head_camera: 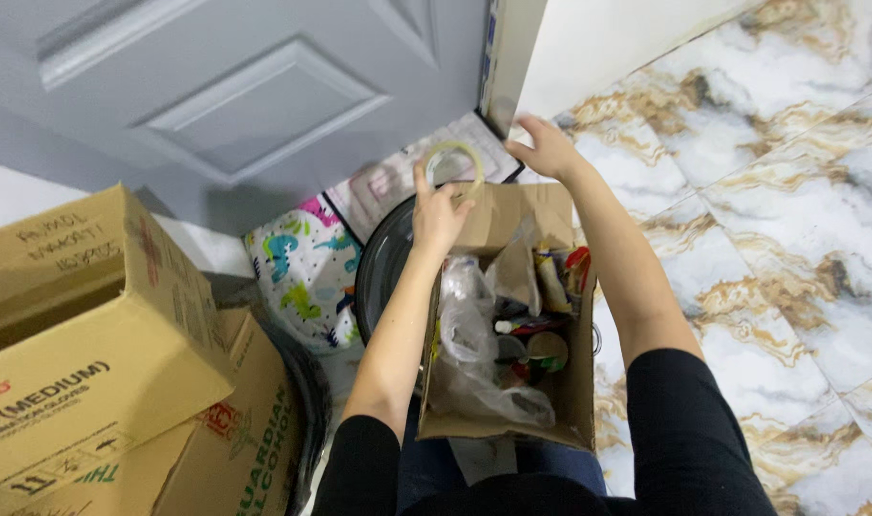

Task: The person sits on the floor and uses scissors to cut pieces of clear packing tape, which are then applied to seal the flaps of a cardboard box. The person repeatedly pulls tape from the roll, cuts it, and presses it onto the box edges.

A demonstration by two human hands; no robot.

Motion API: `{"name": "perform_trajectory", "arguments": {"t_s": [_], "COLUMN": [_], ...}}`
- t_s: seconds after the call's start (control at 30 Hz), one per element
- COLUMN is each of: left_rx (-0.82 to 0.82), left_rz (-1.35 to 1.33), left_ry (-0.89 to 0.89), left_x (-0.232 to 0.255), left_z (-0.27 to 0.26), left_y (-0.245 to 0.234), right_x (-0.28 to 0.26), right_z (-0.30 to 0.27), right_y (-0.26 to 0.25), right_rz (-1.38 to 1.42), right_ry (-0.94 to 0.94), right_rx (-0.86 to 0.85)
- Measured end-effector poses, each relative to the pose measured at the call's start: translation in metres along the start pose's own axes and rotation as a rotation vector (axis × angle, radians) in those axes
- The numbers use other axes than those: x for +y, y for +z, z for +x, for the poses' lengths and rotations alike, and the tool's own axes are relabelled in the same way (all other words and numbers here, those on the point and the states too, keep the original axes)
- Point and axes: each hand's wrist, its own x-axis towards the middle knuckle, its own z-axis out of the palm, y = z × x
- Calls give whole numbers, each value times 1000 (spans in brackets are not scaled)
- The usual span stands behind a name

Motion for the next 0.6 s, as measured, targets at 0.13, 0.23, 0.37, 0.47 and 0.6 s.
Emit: {"name": "perform_trajectory", "arguments": {"t_s": [0.13,0.23,0.37,0.47,0.6], "left_rx": [-149,-65,79,134,173], "left_rz": [6,-37,-132,-204,-318], "left_ry": [-291,-264,-133,-84,-63], "left_x": [6,-10,-36,-47,-50], "left_z": [5,8,12,10,11], "left_y": [-4,6,20,20,16], "right_x": [89,114,106,83,42], "right_z": [-48,-73,-96,-111,-140], "right_y": [0,20,43,20,-20], "right_rz": [61,243,851,1121,1350], "right_ry": [660,883,617,610,483], "right_rx": [-233,-318,-19,13,-255]}}
